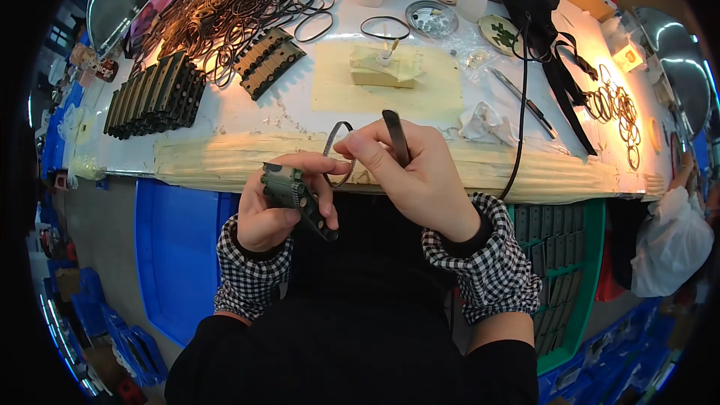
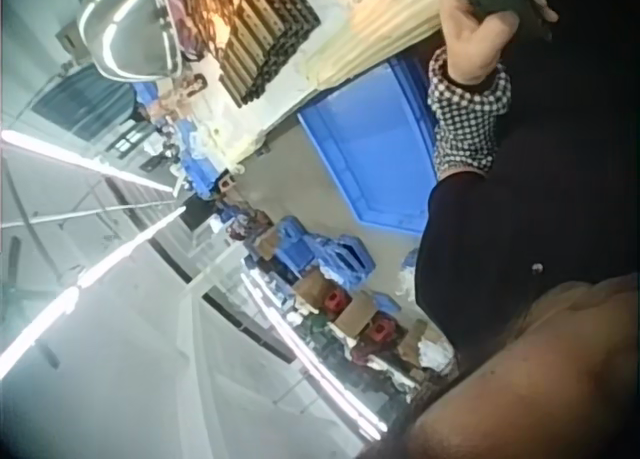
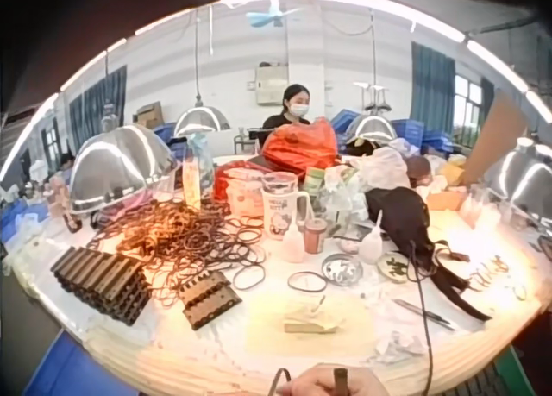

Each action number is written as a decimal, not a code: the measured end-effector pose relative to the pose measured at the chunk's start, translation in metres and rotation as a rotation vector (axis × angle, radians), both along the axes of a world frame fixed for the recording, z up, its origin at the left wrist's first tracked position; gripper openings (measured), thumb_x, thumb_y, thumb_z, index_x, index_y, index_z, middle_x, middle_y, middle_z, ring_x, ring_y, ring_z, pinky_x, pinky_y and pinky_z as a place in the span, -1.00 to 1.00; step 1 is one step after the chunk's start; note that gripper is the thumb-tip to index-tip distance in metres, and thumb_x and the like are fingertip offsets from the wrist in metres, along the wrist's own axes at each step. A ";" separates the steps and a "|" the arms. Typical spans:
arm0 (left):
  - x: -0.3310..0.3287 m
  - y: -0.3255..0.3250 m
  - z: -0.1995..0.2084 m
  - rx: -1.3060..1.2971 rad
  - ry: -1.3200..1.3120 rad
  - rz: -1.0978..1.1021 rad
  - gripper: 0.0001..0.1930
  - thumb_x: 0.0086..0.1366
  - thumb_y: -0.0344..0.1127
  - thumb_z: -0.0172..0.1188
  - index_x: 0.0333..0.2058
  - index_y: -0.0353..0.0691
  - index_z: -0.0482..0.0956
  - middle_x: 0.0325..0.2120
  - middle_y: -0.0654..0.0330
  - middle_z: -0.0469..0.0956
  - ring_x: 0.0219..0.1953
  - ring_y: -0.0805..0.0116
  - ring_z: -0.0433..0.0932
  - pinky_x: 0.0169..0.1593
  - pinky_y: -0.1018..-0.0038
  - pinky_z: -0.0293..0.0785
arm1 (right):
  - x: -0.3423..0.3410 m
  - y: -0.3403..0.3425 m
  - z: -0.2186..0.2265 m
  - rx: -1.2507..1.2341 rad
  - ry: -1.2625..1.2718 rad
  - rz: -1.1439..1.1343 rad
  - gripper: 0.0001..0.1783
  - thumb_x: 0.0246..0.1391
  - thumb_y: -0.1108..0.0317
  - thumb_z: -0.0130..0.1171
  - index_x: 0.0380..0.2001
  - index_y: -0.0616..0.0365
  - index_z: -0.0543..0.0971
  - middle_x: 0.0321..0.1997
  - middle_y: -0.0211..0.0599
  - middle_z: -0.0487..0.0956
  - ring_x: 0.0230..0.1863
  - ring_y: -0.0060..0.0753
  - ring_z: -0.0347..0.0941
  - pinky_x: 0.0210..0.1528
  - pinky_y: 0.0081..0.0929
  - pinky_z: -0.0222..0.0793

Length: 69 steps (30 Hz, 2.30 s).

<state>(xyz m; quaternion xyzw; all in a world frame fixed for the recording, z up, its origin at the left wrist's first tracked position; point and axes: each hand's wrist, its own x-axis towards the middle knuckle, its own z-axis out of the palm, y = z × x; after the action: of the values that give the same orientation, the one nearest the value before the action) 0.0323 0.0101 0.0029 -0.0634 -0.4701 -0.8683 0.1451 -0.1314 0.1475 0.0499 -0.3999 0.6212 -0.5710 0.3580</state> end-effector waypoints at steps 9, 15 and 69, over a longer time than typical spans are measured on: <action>-0.005 -0.002 -0.004 0.029 -0.001 0.021 -0.39 -0.04 -0.50 0.00 0.09 -0.53 0.32 0.18 -0.18 0.26 -0.22 0.29 0.54 -0.14 0.30 0.58 | -0.004 -0.006 -0.004 -0.017 -0.091 0.023 -0.74 0.20 0.28 0.12 -0.32 0.32 0.56 -0.41 -0.43 0.59 -0.43 -0.74 0.45 -0.40 -0.80 0.30; -0.007 -0.003 0.017 0.100 -0.112 0.041 -0.17 -0.08 -0.38 0.15 0.18 -0.67 0.11 0.24 -0.34 0.10 -0.32 0.31 0.48 -0.27 0.31 0.60 | -0.002 -0.005 0.002 0.053 -0.151 0.124 -0.78 0.18 0.33 0.14 -0.33 0.32 0.56 -0.44 -0.36 0.58 -0.38 -0.72 0.47 -0.33 -0.74 0.38; -0.023 -0.002 -0.010 -0.304 -0.138 0.652 -0.28 0.24 -0.56 0.12 0.30 -0.47 -0.05 0.03 0.09 0.18 0.15 0.30 0.29 0.17 0.36 0.35 | 0.016 -0.052 0.004 -0.039 0.052 -0.169 -0.86 0.06 0.43 0.23 -0.35 0.30 0.58 -0.56 -0.56 0.50 -0.69 -0.93 0.09 -0.66 -0.81 -0.05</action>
<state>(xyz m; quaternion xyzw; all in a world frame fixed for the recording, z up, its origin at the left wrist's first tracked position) 0.0098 0.0085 -0.0067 0.1276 -0.5978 -0.6989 0.3713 -0.1151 0.0957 0.0540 -0.3675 0.6506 -0.6005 0.2847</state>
